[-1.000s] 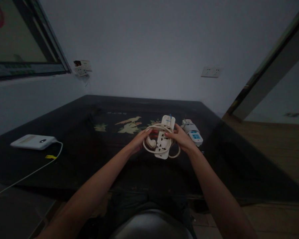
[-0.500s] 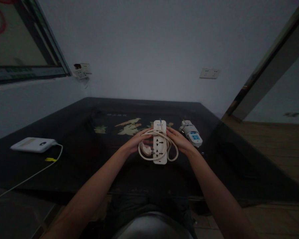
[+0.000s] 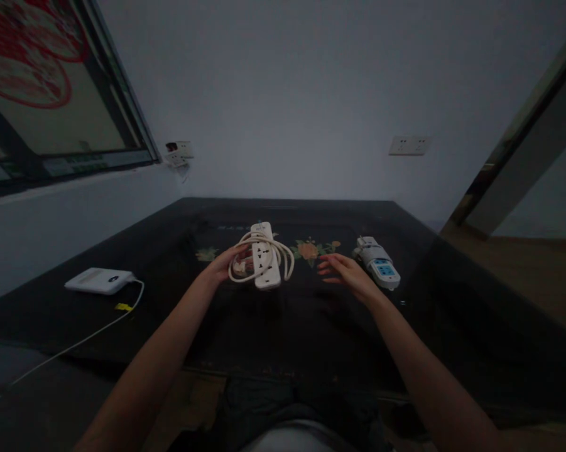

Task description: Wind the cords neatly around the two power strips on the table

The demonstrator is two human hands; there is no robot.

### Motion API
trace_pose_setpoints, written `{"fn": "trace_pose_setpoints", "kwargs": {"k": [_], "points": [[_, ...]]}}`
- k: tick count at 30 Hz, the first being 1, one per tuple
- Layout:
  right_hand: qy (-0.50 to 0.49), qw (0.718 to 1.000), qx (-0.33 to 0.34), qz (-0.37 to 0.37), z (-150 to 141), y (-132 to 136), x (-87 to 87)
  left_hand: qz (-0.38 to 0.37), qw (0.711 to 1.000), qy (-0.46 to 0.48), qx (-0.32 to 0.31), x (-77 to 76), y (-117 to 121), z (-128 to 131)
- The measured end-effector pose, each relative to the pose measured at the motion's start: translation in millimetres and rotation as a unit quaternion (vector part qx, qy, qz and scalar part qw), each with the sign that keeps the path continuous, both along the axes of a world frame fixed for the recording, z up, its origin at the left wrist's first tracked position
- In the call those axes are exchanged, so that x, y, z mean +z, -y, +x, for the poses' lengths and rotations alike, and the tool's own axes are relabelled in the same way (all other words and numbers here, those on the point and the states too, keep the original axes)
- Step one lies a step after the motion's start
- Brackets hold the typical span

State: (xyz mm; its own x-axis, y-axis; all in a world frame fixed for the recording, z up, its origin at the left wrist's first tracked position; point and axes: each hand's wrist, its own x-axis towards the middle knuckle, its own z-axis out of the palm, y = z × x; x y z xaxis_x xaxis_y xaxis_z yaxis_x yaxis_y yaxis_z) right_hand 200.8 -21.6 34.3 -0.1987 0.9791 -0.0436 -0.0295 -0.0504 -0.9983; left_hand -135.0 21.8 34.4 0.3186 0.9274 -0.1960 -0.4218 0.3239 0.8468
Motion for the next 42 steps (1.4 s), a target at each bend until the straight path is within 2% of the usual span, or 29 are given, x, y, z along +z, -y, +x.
{"fn": "trace_pose_setpoints", "kwargs": {"k": [4,12,20,26,30,34,37,40,42], "points": [[0.032,0.999,0.024,-0.007,-6.5,1.7,-6.9,-0.046,0.993,-0.077,0.078,-7.7,-0.7,-41.3],[0.030,0.999,0.037,-0.007,-4.7,-1.7,-16.2,-0.081,0.979,-0.170,0.079,-8.5,-12.3,-102.2],[0.039,0.998,0.038,-0.010,-3.9,0.3,-11.3,-0.089,0.957,-0.269,0.068,-7.6,-39.4,-123.7],[0.042,0.999,0.033,-0.002,-2.9,-1.2,-11.3,-0.029,0.934,-0.343,0.094,-3.2,-46.5,-129.9],[0.043,0.999,0.027,0.011,-0.7,-1.3,-10.4,0.010,0.896,-0.420,0.146,0.8,-50.4,-133.0],[0.050,0.998,0.018,0.030,0.5,-1.9,-9.7,0.037,0.831,-0.522,0.189,7.8,-54.2,-132.9],[0.048,0.997,0.006,0.052,1.6,-2.4,-5.9,0.068,0.785,-0.583,0.199,15.9,-55.1,-128.6],[0.036,0.995,-0.040,0.089,11.5,-3.9,2.7,0.100,0.740,-0.634,0.202,22.7,-54.5,-121.9],[0.028,0.986,-0.097,0.129,27.0,-6.4,9.2,0.123,0.705,-0.668,0.205,23.6,-53.2,-115.6]]}}
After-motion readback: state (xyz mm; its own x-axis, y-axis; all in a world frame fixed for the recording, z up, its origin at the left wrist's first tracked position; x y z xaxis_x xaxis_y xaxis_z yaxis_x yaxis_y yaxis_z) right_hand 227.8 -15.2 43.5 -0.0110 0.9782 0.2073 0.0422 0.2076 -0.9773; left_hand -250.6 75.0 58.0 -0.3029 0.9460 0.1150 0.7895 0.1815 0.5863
